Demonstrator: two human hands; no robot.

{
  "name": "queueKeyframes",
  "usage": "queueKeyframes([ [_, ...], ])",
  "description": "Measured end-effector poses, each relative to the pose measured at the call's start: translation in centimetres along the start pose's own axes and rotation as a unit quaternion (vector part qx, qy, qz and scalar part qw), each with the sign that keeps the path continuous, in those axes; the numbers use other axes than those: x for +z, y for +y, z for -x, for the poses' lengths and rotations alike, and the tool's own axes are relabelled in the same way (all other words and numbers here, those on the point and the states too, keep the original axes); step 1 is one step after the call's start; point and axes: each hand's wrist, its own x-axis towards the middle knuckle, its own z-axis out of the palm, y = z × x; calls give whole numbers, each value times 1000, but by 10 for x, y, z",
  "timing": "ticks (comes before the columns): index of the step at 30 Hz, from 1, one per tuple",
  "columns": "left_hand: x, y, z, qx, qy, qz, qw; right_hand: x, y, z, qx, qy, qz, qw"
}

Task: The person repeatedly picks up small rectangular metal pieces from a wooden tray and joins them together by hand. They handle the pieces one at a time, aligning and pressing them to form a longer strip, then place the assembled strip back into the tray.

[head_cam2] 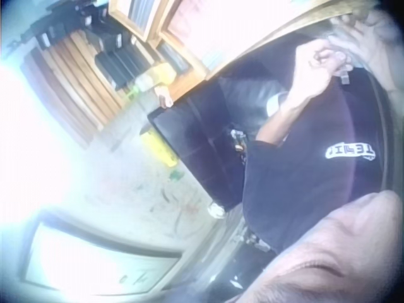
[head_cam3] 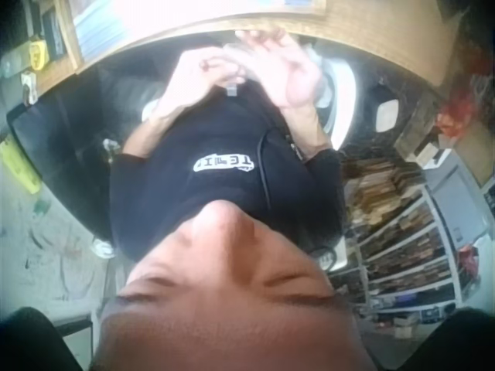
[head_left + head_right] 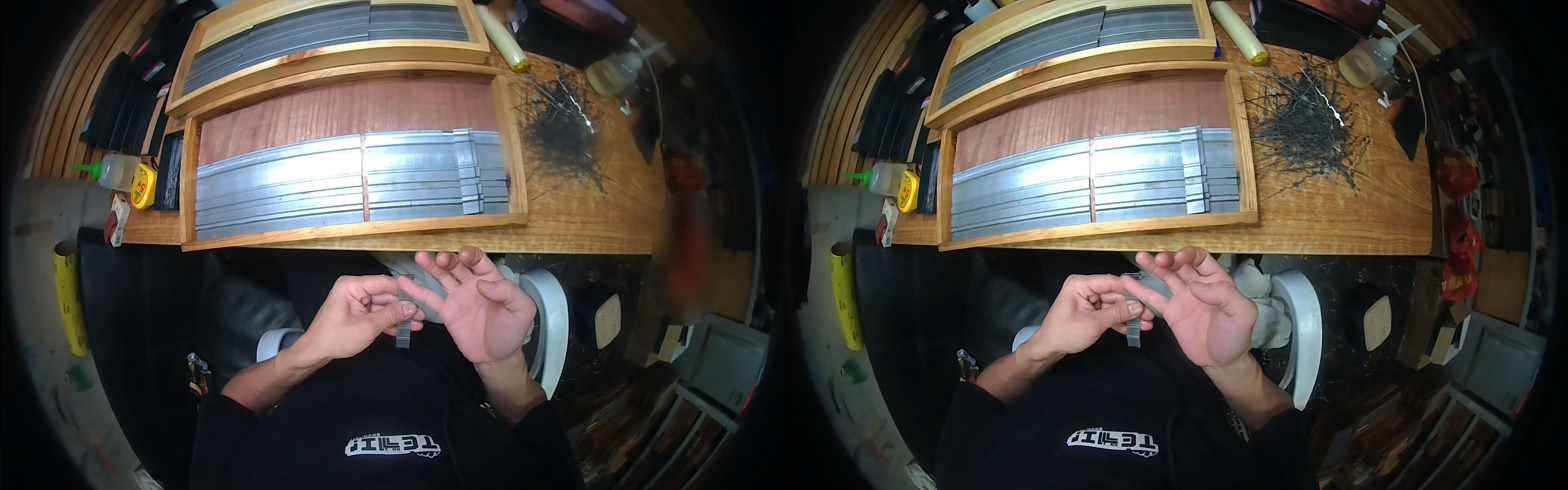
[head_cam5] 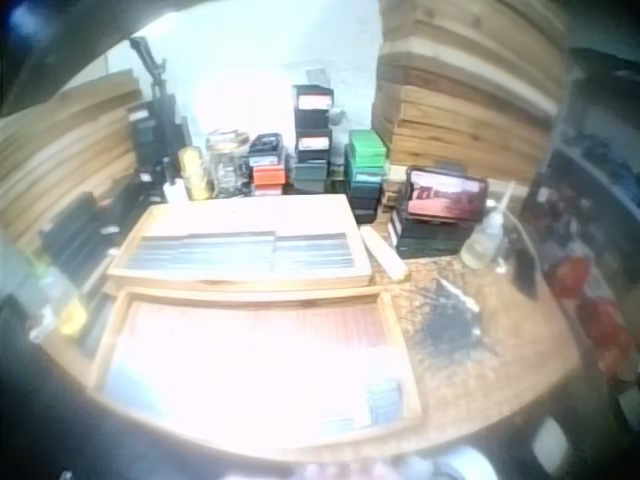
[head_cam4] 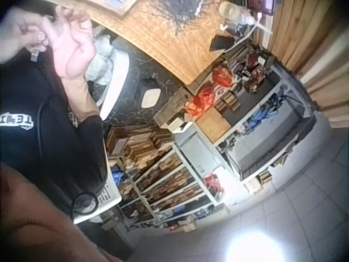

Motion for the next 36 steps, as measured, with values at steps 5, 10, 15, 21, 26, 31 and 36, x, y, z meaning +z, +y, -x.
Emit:
queueKeyframes([
  [5,-2,5,3,-38,13,30,999,0,6,3,-79,18,196,977],
  [10,-7,-5,-1,-29,-12,43,999,-17,19,-6,10,23,532,846],
  [15,-27,-11,-25,-29,6,82,996,-25,36,-36,85,103,356,925],
  [21,-27,-15,-18,76,29,-73,994,-17,36,-33,11,71,480,875],
  [26,-10,5,-1,433,87,-338,831,25,19,-15,-223,-120,656,711],
  [31,-16,42,-5,510,93,-379,766,63,4,-35,-330,-212,675,625],
  [36,-16,41,-6,513,134,-335,779,71,1,-47,-308,-244,657,643],
])
